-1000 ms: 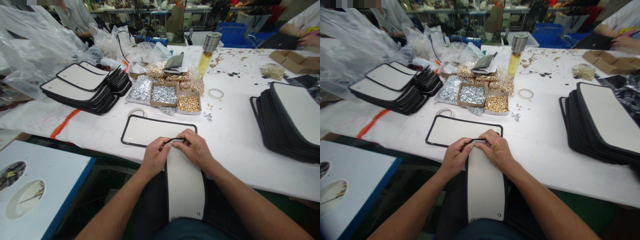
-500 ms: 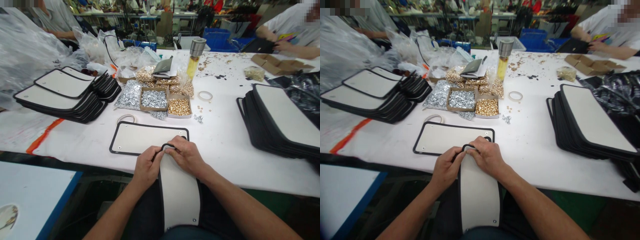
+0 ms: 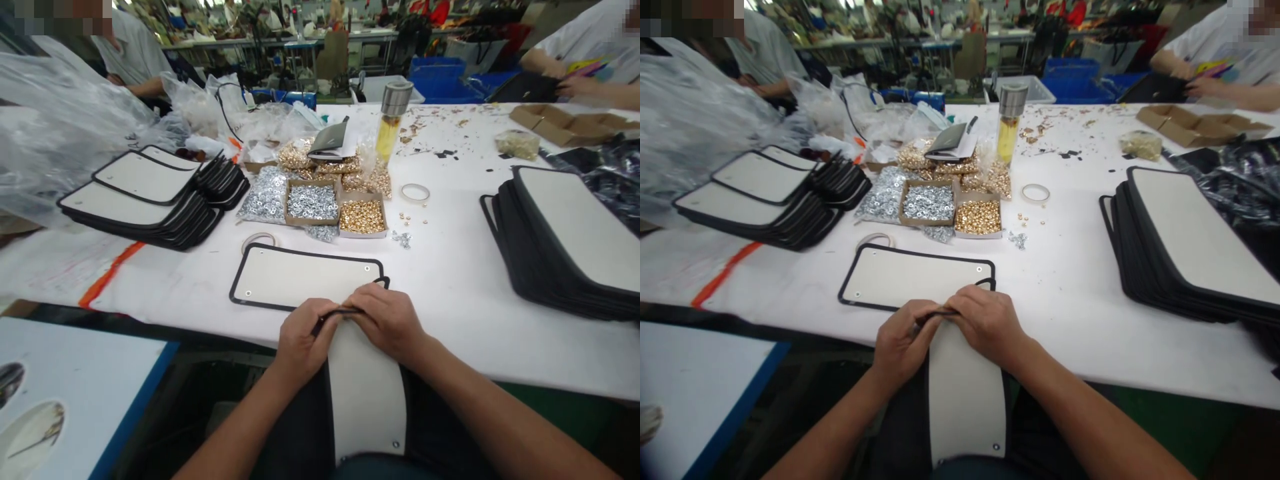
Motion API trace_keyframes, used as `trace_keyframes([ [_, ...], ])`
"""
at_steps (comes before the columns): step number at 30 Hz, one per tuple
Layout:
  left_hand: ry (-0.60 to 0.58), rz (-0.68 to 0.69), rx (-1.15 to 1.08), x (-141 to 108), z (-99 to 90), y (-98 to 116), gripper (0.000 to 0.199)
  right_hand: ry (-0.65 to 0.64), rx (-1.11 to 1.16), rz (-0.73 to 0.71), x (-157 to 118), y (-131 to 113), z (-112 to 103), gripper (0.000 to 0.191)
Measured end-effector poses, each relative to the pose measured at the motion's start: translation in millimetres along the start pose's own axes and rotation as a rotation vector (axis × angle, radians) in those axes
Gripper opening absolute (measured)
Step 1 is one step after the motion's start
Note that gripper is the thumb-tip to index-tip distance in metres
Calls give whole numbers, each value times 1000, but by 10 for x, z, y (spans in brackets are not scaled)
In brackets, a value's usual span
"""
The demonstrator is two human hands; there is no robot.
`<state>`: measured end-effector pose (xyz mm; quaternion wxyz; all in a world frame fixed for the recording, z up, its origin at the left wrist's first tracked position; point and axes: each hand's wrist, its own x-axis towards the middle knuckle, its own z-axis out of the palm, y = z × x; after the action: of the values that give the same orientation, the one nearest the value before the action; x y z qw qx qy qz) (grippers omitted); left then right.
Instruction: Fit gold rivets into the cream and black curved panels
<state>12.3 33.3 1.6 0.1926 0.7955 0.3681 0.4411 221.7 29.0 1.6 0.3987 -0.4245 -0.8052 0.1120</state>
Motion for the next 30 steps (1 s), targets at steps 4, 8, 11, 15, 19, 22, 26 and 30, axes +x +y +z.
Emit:
trace_keyframes([
  [4,-19,138,23,0,-61,-13,21,59,-70,-107,-59,-5,-50,16],
  [8,-31,226,71,26,-151,-13,26,131,-100,-179,-56,-9,-50,23],
  [11,-44,282,132,50,-200,14,24,147,-127,-171,-48,-20,-42,22],
  [15,-72,319,148,67,-246,60,27,140,-136,-174,-45,-49,-47,20],
  [19,-98,373,185,54,-279,68,28,90,-69,-182,-45,-71,-60,22],
  [22,-121,396,211,43,-287,54,27,36,-29,-150,-53,-70,-64,23],
  [26,-144,347,167,70,-286,54,25,29,-26,-146,-56,-60,-72,23],
  [30,-187,230,71,116,-308,82,27,27,-38,-169,-39,-45,-79,22],
])
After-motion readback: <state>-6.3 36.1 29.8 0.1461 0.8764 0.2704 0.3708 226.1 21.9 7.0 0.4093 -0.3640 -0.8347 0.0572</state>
